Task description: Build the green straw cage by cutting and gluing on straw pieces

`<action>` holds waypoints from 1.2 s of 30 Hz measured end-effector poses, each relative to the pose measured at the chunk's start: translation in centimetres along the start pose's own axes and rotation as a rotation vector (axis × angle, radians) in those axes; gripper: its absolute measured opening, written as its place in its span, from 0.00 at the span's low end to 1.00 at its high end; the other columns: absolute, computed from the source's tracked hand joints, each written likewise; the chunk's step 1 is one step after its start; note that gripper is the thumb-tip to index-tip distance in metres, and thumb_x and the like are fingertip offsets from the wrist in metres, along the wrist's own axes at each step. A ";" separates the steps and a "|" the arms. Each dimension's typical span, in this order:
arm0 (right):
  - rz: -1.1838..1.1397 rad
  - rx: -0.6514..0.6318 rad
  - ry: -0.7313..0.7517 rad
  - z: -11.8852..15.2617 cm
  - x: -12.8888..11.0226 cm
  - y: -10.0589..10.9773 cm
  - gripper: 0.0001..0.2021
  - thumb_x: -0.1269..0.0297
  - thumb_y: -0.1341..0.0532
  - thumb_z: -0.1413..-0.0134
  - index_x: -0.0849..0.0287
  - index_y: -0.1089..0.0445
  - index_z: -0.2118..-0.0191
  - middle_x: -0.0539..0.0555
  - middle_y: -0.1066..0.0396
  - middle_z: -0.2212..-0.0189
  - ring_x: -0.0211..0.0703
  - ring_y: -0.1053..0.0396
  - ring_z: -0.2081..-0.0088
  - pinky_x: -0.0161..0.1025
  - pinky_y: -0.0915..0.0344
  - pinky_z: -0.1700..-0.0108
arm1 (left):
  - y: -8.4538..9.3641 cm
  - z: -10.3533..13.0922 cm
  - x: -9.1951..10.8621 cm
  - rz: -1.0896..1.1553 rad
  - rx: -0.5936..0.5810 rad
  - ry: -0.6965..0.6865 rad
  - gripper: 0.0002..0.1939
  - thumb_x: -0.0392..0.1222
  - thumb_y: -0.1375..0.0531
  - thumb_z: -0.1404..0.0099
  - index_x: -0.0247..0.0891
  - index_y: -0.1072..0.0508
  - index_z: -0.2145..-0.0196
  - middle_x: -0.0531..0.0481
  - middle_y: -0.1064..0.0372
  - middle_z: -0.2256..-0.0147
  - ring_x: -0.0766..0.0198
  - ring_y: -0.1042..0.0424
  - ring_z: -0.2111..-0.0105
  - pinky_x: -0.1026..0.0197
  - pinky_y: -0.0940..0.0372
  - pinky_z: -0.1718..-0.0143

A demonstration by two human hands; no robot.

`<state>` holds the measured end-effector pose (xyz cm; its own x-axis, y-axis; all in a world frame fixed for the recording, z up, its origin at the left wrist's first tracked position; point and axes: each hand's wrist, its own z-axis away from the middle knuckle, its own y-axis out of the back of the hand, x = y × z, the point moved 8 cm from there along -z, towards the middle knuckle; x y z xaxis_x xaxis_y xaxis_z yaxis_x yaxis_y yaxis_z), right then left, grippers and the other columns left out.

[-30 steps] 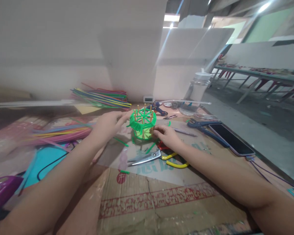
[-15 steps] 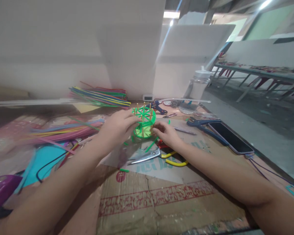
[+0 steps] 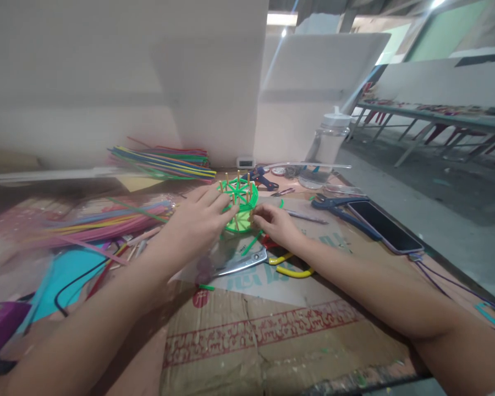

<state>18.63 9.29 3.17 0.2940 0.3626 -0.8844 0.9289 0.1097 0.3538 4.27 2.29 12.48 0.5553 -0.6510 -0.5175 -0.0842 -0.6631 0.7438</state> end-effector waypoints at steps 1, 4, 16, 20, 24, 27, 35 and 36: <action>-0.002 -0.001 -0.002 0.0 0.0 0.0 0.04 0.63 0.41 0.44 0.57 0.33 0.65 0.49 0.28 0.73 0.42 0.27 0.69 0.40 0.29 0.64 | 0.0 0.0 -0.1 0.016 0.010 0.002 0.16 0.30 0.42 0.34 0.37 0.24 0.50 0.40 0.27 0.56 0.44 0.31 0.49 0.46 0.34 0.51; -0.006 0.003 -0.008 -0.1 0.2 0.0 0.04 0.63 0.41 0.44 0.57 0.33 0.65 0.49 0.28 0.72 0.42 0.27 0.68 0.41 0.28 0.63 | 0.4 0.0 -0.7 0.132 0.101 0.029 0.18 0.29 0.44 0.33 0.37 0.25 0.48 0.42 0.26 0.57 0.48 0.30 0.53 0.48 0.33 0.53; -0.003 -0.001 -0.023 0.1 0.4 -0.2 0.04 0.63 0.40 0.43 0.56 0.32 0.64 0.51 0.26 0.71 0.43 0.25 0.68 0.41 0.28 0.63 | -1.1 0.5 -3.6 0.335 0.140 0.337 0.17 0.37 0.46 0.28 0.41 0.25 0.45 0.39 0.31 0.48 0.48 0.35 0.48 0.44 0.38 0.47; 0.004 -0.004 -0.026 0.2 0.2 -0.1 0.04 0.64 0.41 0.43 0.57 0.32 0.64 0.51 0.26 0.70 0.43 0.25 0.67 0.41 0.29 0.62 | -1.3 0.6 -3.8 0.347 0.143 0.336 0.17 0.37 0.46 0.28 0.41 0.25 0.45 0.40 0.31 0.49 0.49 0.34 0.49 0.44 0.38 0.47; -0.005 -0.007 -0.042 0.1 0.3 -0.2 0.03 0.65 0.42 0.42 0.56 0.32 0.64 0.51 0.26 0.70 0.44 0.24 0.67 0.41 0.28 0.63 | -0.6 0.6 -4.2 0.346 0.159 0.350 0.17 0.38 0.46 0.28 0.39 0.25 0.46 0.39 0.30 0.50 0.49 0.34 0.49 0.45 0.38 0.47; -0.011 -0.007 -0.056 -0.1 0.6 -0.3 0.03 0.65 0.42 0.42 0.57 0.32 0.62 0.51 0.26 0.69 0.43 0.23 0.67 0.42 0.27 0.61 | -0.2 0.8 -5.0 0.333 0.166 0.414 0.15 0.43 0.46 0.28 0.35 0.23 0.52 0.39 0.28 0.53 0.50 0.32 0.51 0.47 0.38 0.48; 0.021 -0.060 -0.006 -1.8 -0.7 2.5 0.06 0.65 0.38 0.45 0.58 0.30 0.61 0.53 0.24 0.63 0.41 0.25 0.66 0.42 0.27 0.61 | -1.1 2.3 -8.0 0.380 -0.138 0.678 0.11 0.48 0.40 0.34 0.38 0.26 0.66 0.47 0.25 0.66 0.56 0.27 0.65 0.58 0.38 0.64; 0.071 -0.069 0.009 -1.9 -1.1 3.2 0.04 0.64 0.38 0.45 0.58 0.30 0.64 0.52 0.25 0.67 0.42 0.26 0.67 0.42 0.27 0.61 | -0.9 2.6 -8.3 0.391 -0.158 0.726 0.11 0.49 0.39 0.34 0.39 0.26 0.67 0.48 0.25 0.67 0.57 0.27 0.67 0.59 0.39 0.66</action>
<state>20.87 10.96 5.90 0.3560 0.3800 -0.8537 0.8879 0.1473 0.4358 -2.44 7.36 14.98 0.9094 -0.3876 0.1508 -0.2944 -0.3439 0.8917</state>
